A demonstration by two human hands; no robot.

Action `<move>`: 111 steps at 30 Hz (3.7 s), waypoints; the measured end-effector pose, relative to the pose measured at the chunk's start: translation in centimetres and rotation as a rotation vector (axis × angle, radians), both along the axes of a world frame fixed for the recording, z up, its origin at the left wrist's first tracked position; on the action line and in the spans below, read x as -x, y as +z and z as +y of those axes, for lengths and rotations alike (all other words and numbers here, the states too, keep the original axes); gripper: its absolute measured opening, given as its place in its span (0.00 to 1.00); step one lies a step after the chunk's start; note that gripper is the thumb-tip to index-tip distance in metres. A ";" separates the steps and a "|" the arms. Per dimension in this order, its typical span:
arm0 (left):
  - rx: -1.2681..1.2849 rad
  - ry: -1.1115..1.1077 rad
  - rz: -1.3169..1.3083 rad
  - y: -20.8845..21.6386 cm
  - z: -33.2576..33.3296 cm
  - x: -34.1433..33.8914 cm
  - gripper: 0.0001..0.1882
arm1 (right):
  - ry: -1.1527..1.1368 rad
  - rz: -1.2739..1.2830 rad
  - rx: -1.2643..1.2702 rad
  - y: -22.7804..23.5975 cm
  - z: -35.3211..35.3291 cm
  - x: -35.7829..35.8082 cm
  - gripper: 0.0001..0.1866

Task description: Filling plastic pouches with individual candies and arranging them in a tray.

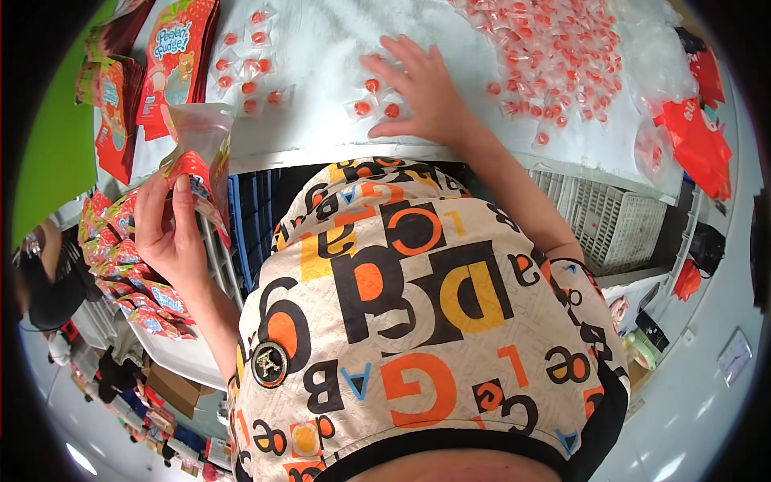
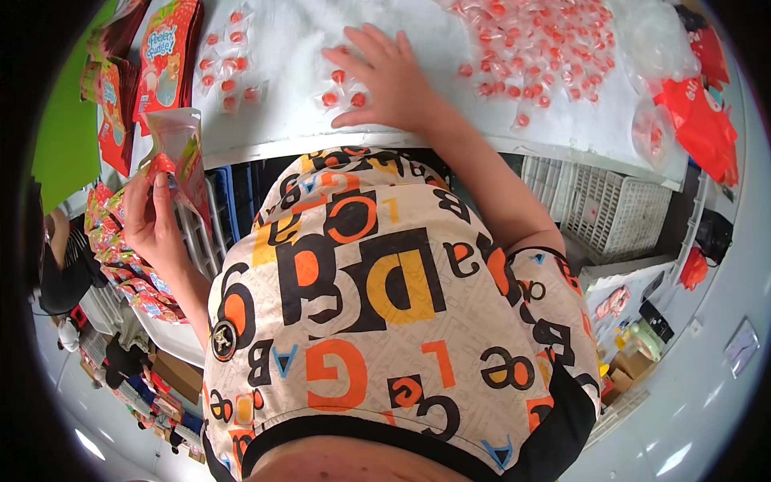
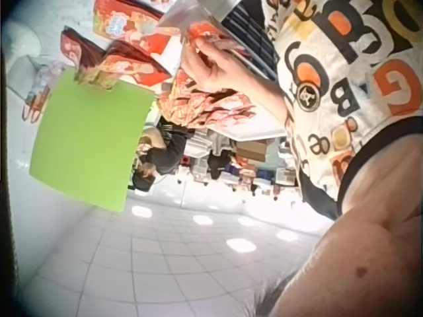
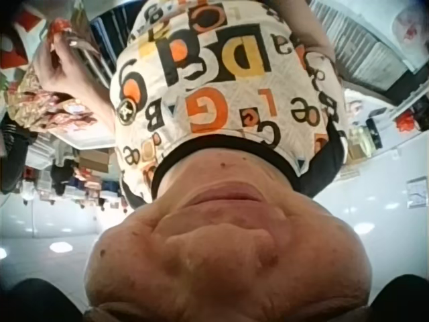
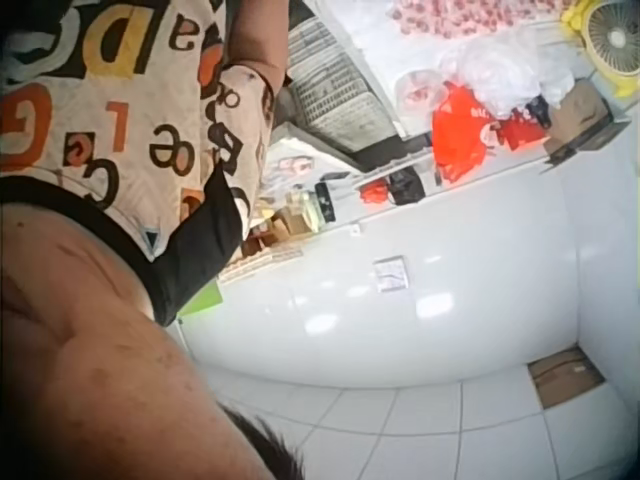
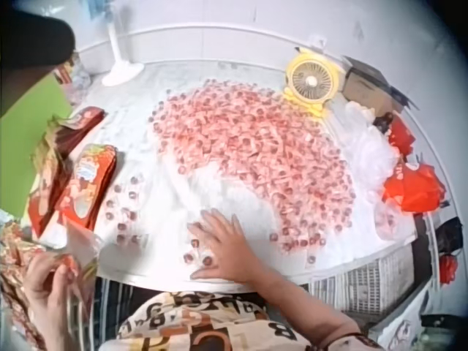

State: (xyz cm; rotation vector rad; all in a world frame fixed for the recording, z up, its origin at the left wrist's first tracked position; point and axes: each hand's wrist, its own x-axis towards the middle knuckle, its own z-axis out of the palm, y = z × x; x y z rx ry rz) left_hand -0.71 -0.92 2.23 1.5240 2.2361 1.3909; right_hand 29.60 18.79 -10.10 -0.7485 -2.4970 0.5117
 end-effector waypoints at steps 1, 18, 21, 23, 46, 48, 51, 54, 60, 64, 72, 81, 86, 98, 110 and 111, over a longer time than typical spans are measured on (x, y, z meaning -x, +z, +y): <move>-0.016 0.008 -0.005 -0.1 0.2 0.0 0.10 | -0.001 -0.038 -0.037 -0.1 -0.3 0.7 0.47; 0.073 -0.027 0.104 -0.1 0.6 -0.5 0.09 | 0.100 0.148 0.062 -0.8 0.8 5.9 0.07; 0.097 -0.068 0.128 -0.1 1.7 -0.9 0.09 | 0.070 0.353 0.248 -0.3 2.1 6.2 0.07; 0.148 -0.053 0.048 -0.3 1.9 -1.5 0.07 | 0.121 0.422 0.444 3.1 1.8 6.9 0.08; 0.017 -0.136 -0.015 -1.4 4.3 -3.8 0.12 | 0.075 0.185 0.259 11.4 -0.4 14.3 0.21; 0.042 -0.124 -0.092 -1.2 4.5 -4.1 0.12 | 0.077 0.223 0.384 11.4 0.0 14.6 0.20; 0.036 -0.115 -0.077 -1.6 4.4 -4.0 0.12 | 0.092 0.303 0.703 14.3 -0.8 14.7 0.15; -0.047 -0.141 0.074 -2.1 4.9 -3.7 0.12 | 0.118 0.459 0.862 14.3 -0.9 14.9 0.13; 0.008 -0.083 -0.068 -1.7 5.1 -3.6 0.13 | 0.262 0.810 0.696 10.9 -0.3 15.6 0.16; -0.057 -0.107 -0.148 -1.9 4.6 -3.0 0.12 | 0.218 1.063 1.131 13.3 -1.1 14.1 0.18; -0.119 0.064 -0.129 1.2 -0.2 1.1 0.07 | 0.387 -0.176 -0.091 0.1 -2.3 3.2 0.37; -0.172 0.128 -0.131 0.3 -2.0 1.8 0.07 | 0.291 -0.018 -0.244 -0.4 1.9 13.9 0.49; -0.148 0.134 -0.203 0.2 -2.8 1.6 0.09 | 0.312 0.047 -0.276 -1.6 4.7 19.3 0.53; -0.159 0.181 -0.233 0.0 -3.2 2.2 0.11 | 0.279 0.004 -0.344 -2.1 4.9 23.3 0.39; -0.160 0.143 -0.193 0.0 -2.6 2.1 0.09 | 0.443 0.012 -0.423 -0.5 2.2 21.6 0.17; -0.172 0.142 -0.206 0.0 -2.5 2.0 0.08 | 0.472 0.023 -0.352 -0.8 2.5 21.7 0.17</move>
